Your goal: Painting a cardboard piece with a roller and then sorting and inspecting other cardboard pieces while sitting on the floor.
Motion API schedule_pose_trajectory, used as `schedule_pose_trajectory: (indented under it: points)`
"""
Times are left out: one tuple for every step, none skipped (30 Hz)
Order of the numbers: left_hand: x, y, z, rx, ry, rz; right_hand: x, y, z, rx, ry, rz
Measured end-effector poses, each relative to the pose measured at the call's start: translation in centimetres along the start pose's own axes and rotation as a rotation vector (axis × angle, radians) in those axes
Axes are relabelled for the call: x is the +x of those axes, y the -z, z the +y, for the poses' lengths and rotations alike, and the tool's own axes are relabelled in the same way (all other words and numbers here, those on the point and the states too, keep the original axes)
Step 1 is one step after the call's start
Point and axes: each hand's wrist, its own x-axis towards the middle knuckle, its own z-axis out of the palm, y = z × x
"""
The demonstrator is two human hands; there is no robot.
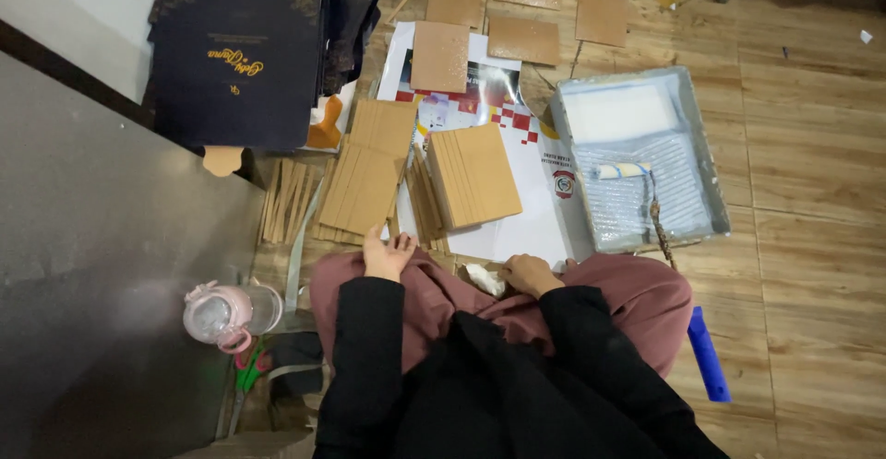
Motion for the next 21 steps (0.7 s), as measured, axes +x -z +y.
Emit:
schedule_pose_trajectory:
  points:
    - [0.2,0.3,0.2,-0.032,-0.034,-0.001,0.1,-0.2,0.0,0.004,0.0,0.003]
    - [1.4,0.3,0.6,-0.027,-0.035,-0.004,0.0,0.1,-0.2,0.008,-0.001,0.007]
    - [2.5,0.7,0.8,-0.015,-0.059,0.027,-0.2,0.3,-0.3,-0.006,0.014,0.0]
    - [3.6,1.1,1.0,-0.004,-0.082,0.058,-0.5,0.4,-0.4,-0.02,0.029,-0.007]
    - [4.0,1.1,1.0,-0.002,-0.081,0.056,-0.4,0.3,-0.3,-0.019,0.027,-0.004]
    - [4.4,1.1,1.1,0.011,-0.094,0.099,-0.4,0.1,-0.3,-0.013,0.033,0.001]
    - [4.8,1.1,1.1,0.024,-0.105,0.143,-0.4,0.0,-0.1,-0.006,0.038,0.005]
    - [5.1,1.2,1.0,0.026,-0.102,0.14,-0.6,0.2,-0.2,-0.005,0.035,0.009]
    - [5.4,1.5,1.1,0.027,-0.098,0.137,-0.8,0.3,-0.4,-0.003,0.039,0.006]
    - [5.7,1.7,1.1,0.028,-0.094,0.134,-1.0,0.4,-0.5,-0.001,0.043,0.004]
    - [5.8,1.7,1.2,0.03,-0.094,0.133,-0.7,0.2,-0.2,0.001,0.043,0.006]
    - [5.9,1.7,1.2,0.039,-0.095,0.116,-0.5,-0.1,0.1,-0.008,0.042,0.012]
    - [6.0,1.9,1.3,0.046,-0.098,0.101,-0.2,-0.5,0.4,-0.018,0.043,0.016]
    - [6.1,2.2,1.2,0.045,-0.1,0.102,-0.1,-0.7,0.4,-0.018,0.045,0.015]
    - [6.3,2.3,1.2,0.041,-0.112,0.105,0.0,-0.8,0.4,-0.028,0.042,0.014]
    - [6.5,2.3,1.2,0.037,-0.125,0.108,0.2,-0.9,0.5,-0.038,0.04,0.013]
    - [6.3,2.1,1.2,0.036,-0.125,0.107,-0.6,-0.1,-0.3,-0.039,0.04,0.014]
    - [6.2,1.8,1.2,0.046,-0.141,0.115,-1.4,0.8,-1.1,-0.027,0.039,0.011]
    - [6.0,1.5,1.1,0.058,-0.154,0.122,-2.2,1.6,-1.9,-0.015,0.035,0.009]
    - [6.8,1.9,1.1,0.058,-0.153,0.121,-1.7,1.0,-1.4,-0.015,0.033,0.01]
    - [7.5,2.3,1.1,0.057,-0.172,0.128,-1.3,0.4,-0.9,-0.03,0.041,0.005]
